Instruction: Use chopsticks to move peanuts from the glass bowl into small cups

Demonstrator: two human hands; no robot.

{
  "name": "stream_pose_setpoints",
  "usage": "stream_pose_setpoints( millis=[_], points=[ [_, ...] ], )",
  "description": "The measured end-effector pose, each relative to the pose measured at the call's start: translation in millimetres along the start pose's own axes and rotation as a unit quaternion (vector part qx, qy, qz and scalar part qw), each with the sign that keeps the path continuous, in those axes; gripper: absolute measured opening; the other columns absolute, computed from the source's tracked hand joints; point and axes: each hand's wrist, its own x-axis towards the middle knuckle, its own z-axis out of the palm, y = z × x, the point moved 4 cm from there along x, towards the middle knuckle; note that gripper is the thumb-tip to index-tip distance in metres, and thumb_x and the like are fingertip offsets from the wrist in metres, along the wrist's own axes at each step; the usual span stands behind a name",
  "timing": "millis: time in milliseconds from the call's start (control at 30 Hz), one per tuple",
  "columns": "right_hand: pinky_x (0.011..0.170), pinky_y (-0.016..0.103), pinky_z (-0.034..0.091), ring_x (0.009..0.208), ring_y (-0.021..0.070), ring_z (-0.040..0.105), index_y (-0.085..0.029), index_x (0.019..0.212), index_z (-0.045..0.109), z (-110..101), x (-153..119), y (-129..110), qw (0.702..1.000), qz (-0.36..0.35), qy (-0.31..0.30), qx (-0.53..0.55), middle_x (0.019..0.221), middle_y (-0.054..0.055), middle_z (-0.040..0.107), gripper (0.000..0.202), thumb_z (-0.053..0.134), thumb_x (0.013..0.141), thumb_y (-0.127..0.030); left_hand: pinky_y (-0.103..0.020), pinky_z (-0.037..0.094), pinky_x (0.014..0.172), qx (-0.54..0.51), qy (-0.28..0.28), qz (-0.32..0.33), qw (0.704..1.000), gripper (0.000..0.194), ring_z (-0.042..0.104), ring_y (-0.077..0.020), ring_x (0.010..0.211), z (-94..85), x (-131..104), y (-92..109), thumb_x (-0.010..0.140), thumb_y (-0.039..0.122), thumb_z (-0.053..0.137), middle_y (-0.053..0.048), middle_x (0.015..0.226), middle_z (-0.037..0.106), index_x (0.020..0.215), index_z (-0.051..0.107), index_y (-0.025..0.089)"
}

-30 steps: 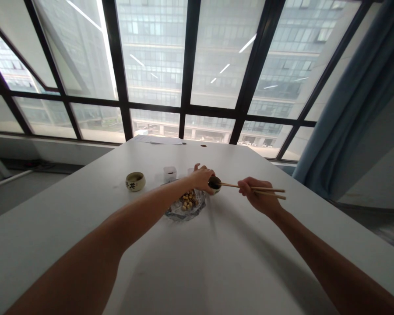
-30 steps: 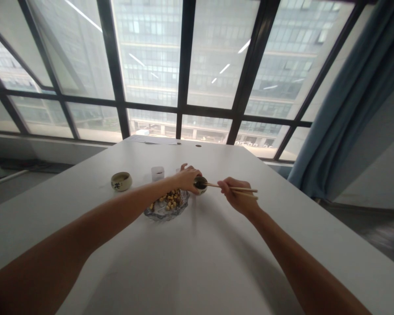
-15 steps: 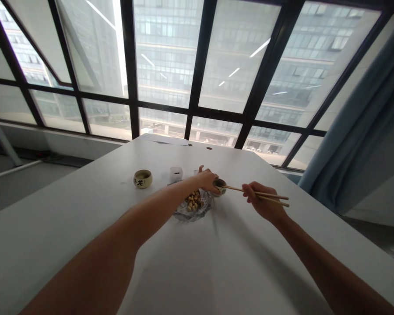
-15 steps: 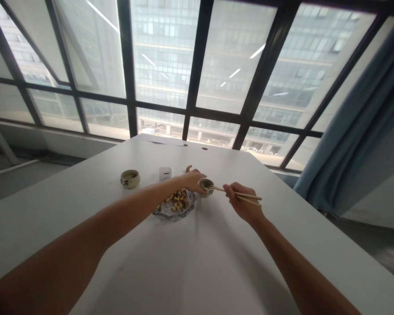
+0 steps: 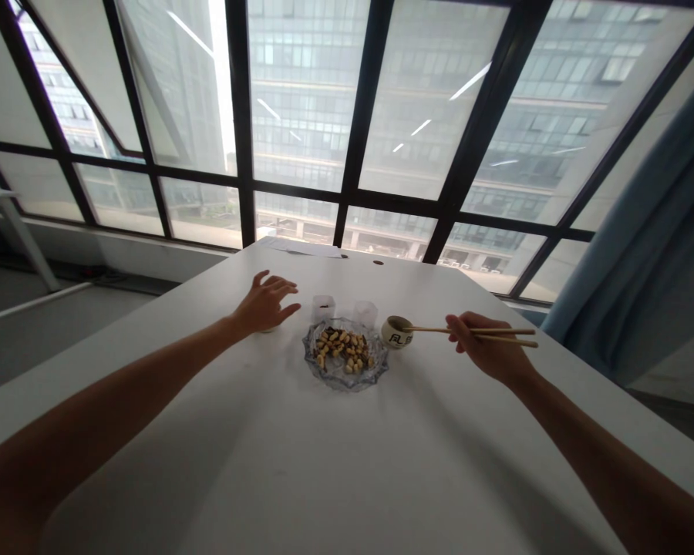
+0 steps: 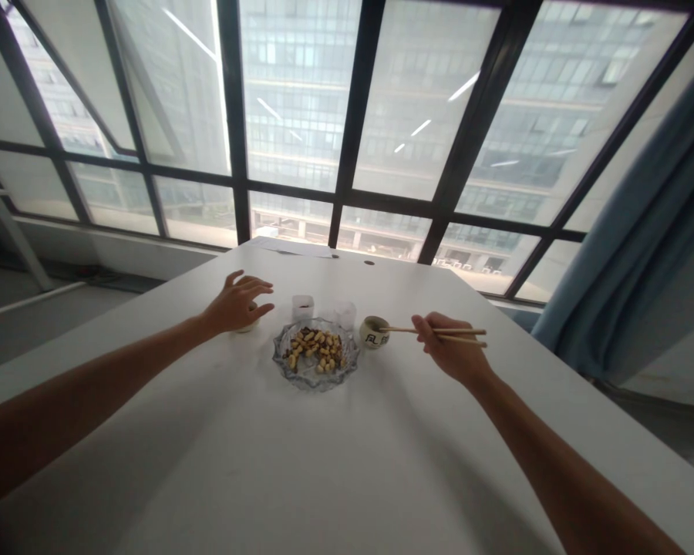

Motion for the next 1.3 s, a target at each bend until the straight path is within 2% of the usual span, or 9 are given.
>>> stream_pose_setpoints(
  millis=[133, 300, 467, 567, 667, 767, 933, 1133, 1300],
  points=[
    [0.038, 0.025, 0.045, 0.041, 0.0169, 0.062, -0.019, 0.063, 0.065, 0, 4, -3, 0.999, -0.017, 0.031, 0.006, 0.05, 0.006, 0.066, 0.063, 0.052, 0.086, -0.076, -0.054, 0.026, 0.116, 0.01, 0.022, -0.059, 0.998, 0.031, 0.062, -0.0299, 0.118, -6.2, -34, -30, 0.09, 0.047, 0.053, -0.008, 0.121, 0.071, 0.102, 0.071, 0.025],
    [0.036, 0.025, 0.048, 0.038, 0.0153, 0.059, -0.019, 0.063, 0.067, 10, 8, -32, 0.986, -0.023, 0.103, 0.132, 0.05, 0.005, 0.066, 0.058, 0.059, 0.086, -0.071, -0.051, 0.039, 0.11, -0.017, 0.054, -0.109, 0.992, 0.037, 0.057, -0.0316, 0.125, 2.2, -54, -41, 0.087, 0.048, 0.055, -0.011, 0.131, 0.066, 0.113, 0.065, 0.023],
    [0.033, 0.023, 0.046, 0.037, 0.0143, 0.058, -0.018, 0.061, 0.068, 63, 1, -73, 0.967, -0.037, -0.049, 0.248, 0.048, 0.004, 0.064, 0.054, 0.064, 0.085, -0.066, -0.046, 0.047, 0.106, -0.069, 0.067, -0.174, 0.98, 0.052, 0.057, -0.0302, 0.125, 18.2, -61, -49, 0.086, 0.053, 0.056, -0.014, 0.134, 0.062, 0.127, 0.055, 0.02],
    [0.036, 0.024, 0.049, 0.039, 0.0146, 0.06, -0.02, 0.062, 0.067, 92, -6, -83, 0.959, -0.043, -0.089, 0.266, 0.051, 0.004, 0.066, 0.05, 0.063, 0.087, -0.063, -0.045, 0.052, 0.099, -0.104, 0.056, -0.222, 0.968, 0.06, 0.064, -0.0299, 0.116, 25.6, -65, -53, 0.085, 0.056, 0.058, -0.014, 0.131, 0.064, 0.132, 0.05, 0.019],
    [0.04, 0.025, 0.051, 0.043, 0.0153, 0.062, -0.021, 0.064, 0.066, 110, -8, -85, 0.956, -0.053, -0.117, 0.265, 0.055, 0.003, 0.068, 0.047, 0.062, 0.089, -0.061, -0.045, 0.053, 0.095, -0.122, 0.038, -0.234, 0.964, 0.059, 0.067, -0.0295, 0.111, 27.7, -67, -53, 0.086, 0.056, 0.058, -0.013, 0.126, 0.068, 0.132, 0.049, 0.02],
    [0.042, 0.025, 0.049, 0.045, 0.015, 0.061, -0.022, 0.061, 0.063, 113, -7, -82, 0.969, -0.081, -0.1, 0.212, 0.053, 0.003, 0.066, 0.05, 0.057, 0.093, -0.058, -0.045, 0.054, 0.093, -0.115, 0.031, -0.237, 0.964, 0.06, 0.068, -0.0295, 0.108, 26.0, -67, -52, 0.086, 0.057, 0.057, -0.012, 0.122, 0.07, 0.133, 0.049, 0.021],
    [0.045, 0.027, 0.049, 0.048, 0.0163, 0.06, -0.022, 0.062, 0.061, 101, -7, -68, 0.981, -0.087, 0.013, 0.172, 0.054, 0.004, 0.064, 0.051, 0.05, 0.097, -0.057, -0.043, 0.054, 0.092, -0.111, 0.031, -0.236, 0.965, 0.061, 0.069, -0.0291, 0.106, 25.2, -66, -51, 0.086, 0.057, 0.057, -0.012, 0.121, 0.07, 0.133, 0.05, 0.02],
    [0.05, 0.028, 0.047, 0.05, 0.0152, 0.06, -0.023, 0.064, 0.064, 109, -18, -78, 0.976, -0.136, -0.046, 0.163, 0.057, 0.003, 0.067, 0.045, 0.054, 0.096, -0.054, -0.042, 0.055, 0.092, -0.111, 0.025, -0.24, 0.964, 0.061, 0.069, -0.0282, 0.106, 25.8, -67, -51, 0.086, 0.057, 0.056, -0.012, 0.121, 0.071, 0.134, 0.05, 0.02],
    [0.051, 0.028, 0.046, 0.049, 0.0145, 0.059, -0.024, 0.065, 0.066, 114, -17, -88, 0.975, -0.16, -0.054, 0.143, 0.056, 0.001, 0.067, 0.039, 0.059, 0.092, -0.051, -0.043, 0.055, 0.092, -0.108, 0.026, -0.238, 0.965, 0.06, 0.068, -0.0286, 0.106, 25.4, -67, -53, 0.086, 0.057, 0.056, -0.012, 0.122, 0.07, 0.133, 0.051, 0.02]
  ],
)
